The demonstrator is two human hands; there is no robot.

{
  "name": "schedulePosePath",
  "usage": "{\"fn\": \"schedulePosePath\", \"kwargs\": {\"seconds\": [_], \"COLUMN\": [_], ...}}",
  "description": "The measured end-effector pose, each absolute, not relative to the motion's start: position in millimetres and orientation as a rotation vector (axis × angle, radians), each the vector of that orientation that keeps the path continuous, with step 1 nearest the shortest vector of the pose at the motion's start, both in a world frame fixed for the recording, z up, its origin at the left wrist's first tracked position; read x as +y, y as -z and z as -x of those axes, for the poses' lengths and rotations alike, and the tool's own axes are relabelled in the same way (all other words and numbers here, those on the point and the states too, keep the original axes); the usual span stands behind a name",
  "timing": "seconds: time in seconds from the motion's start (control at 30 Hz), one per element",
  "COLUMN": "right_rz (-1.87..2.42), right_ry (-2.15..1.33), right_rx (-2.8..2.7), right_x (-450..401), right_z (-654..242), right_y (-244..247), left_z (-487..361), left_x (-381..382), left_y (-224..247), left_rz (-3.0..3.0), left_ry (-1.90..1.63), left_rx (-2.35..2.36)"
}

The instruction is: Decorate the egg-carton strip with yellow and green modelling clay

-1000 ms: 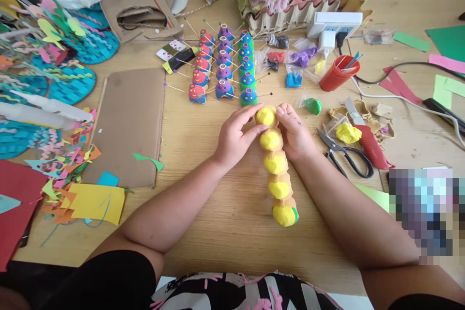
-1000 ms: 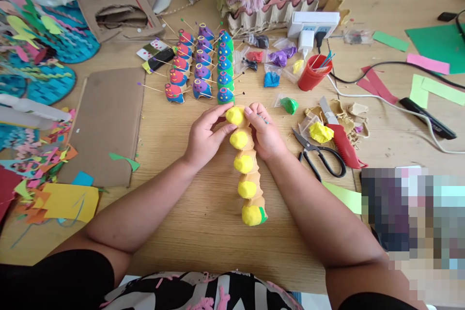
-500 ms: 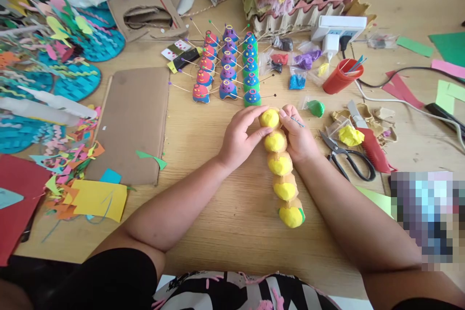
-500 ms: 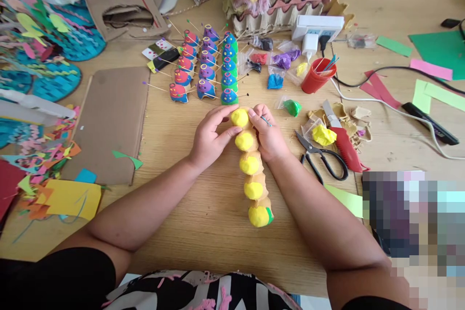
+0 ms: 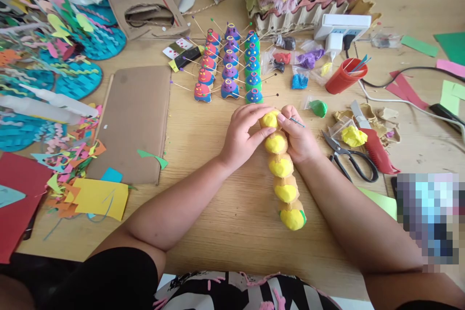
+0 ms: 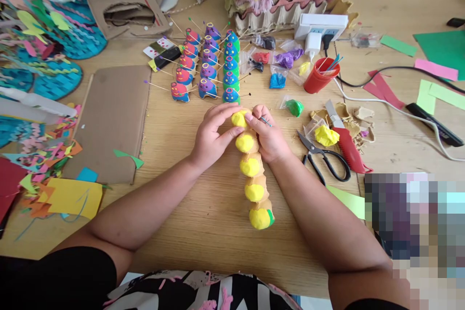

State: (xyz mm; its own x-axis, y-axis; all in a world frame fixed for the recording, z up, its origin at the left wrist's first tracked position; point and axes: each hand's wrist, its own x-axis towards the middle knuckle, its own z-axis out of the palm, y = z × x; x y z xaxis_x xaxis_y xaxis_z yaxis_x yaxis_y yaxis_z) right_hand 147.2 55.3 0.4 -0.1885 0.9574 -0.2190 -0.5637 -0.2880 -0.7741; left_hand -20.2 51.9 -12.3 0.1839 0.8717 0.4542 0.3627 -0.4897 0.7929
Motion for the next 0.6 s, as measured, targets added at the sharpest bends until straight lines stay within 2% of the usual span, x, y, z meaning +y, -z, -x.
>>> {"fn": "schedulePosePath", "kwargs": {"seconds": [0.6], "right_rz": [0.837], "right_ry": [-1.738], "right_rx": [-0.666], "right_x": [53.7], "right_z": [-144.1], "right_y": [1.5], "left_z": [22.1], "left_x": [56.4], "left_y": [28.5], "left_rz": [-1.989], "left_ry": [-1.409], "left_rx": [1.073]}}
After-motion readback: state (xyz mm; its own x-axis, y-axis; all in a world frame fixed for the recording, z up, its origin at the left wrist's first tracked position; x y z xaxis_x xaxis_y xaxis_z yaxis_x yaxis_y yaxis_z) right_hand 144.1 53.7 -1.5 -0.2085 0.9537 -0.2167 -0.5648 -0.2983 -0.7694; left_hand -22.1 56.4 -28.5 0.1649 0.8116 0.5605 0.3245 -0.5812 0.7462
